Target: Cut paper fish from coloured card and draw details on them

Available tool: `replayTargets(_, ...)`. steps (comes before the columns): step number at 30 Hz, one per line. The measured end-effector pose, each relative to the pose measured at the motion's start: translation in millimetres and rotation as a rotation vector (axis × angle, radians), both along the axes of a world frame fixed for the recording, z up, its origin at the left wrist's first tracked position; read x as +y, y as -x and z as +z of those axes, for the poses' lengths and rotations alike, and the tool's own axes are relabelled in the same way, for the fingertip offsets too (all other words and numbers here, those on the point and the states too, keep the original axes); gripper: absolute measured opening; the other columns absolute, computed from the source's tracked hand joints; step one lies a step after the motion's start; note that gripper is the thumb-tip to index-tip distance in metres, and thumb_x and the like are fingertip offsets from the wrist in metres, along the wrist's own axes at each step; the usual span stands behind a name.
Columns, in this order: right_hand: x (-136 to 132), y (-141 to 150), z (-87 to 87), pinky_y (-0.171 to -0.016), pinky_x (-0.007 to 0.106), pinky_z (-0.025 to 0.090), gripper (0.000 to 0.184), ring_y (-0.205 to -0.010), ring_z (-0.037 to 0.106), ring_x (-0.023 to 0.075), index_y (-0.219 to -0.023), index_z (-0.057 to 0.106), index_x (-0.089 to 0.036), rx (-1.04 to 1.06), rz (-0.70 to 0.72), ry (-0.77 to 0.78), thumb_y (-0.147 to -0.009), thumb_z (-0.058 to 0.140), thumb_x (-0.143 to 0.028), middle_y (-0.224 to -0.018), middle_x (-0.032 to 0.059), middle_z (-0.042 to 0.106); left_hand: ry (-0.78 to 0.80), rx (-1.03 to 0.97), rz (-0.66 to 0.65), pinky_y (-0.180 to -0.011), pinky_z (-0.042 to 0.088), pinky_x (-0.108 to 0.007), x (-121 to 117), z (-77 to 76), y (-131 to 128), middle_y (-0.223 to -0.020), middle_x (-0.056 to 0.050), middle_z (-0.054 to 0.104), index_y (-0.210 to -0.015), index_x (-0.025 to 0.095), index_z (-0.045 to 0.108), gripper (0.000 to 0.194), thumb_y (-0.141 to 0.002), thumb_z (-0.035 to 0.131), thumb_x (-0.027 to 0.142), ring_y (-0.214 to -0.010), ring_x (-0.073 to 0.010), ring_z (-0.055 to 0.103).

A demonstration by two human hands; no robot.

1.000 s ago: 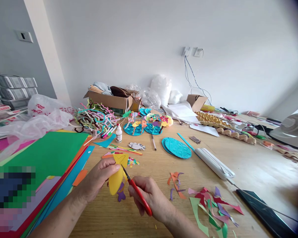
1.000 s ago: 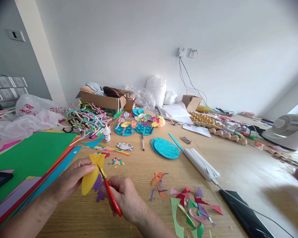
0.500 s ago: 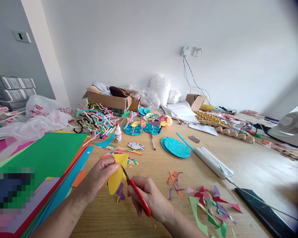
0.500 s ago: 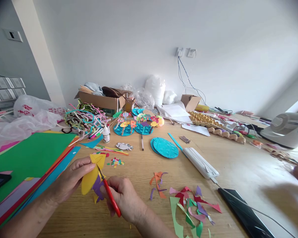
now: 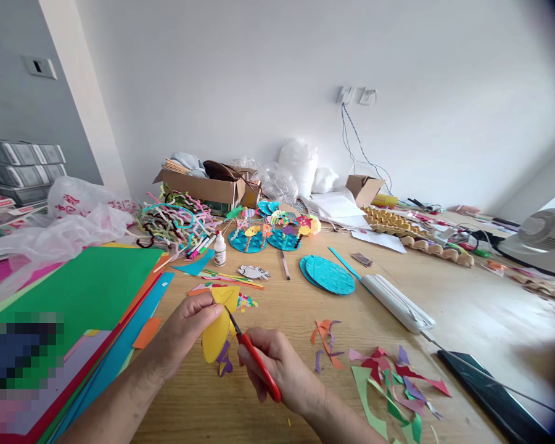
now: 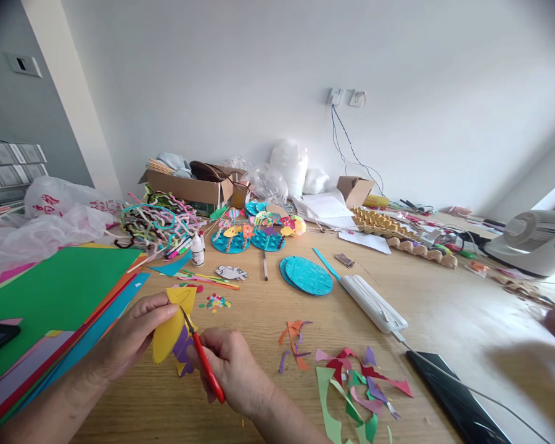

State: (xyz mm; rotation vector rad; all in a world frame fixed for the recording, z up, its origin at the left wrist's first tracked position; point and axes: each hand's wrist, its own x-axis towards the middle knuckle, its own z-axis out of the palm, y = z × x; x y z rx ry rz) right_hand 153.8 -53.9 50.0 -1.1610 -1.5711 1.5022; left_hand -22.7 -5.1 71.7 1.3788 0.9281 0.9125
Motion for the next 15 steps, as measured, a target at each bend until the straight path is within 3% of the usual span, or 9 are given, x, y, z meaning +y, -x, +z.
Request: replayTargets(15, 0.1, 1.8, 2.9, -0.032, 0.014, 0.026, 0.035, -0.032, 0.039, 0.0047, -0.065, 0.05, -0.016, -0.04, -0.013, -0.001, -0.085, 0.05, -0.045, -0.042, -0.0071, 0.045, 0.026, 0.011, -0.046, -0.049, 0.033, -0.024, 1.8, 1.9, 2.8, -0.056, 0.004, 0.048, -0.064, 0.019, 0.052, 0.029, -0.078, 0.054, 0.044, -0.052, -0.0127, 0.041)
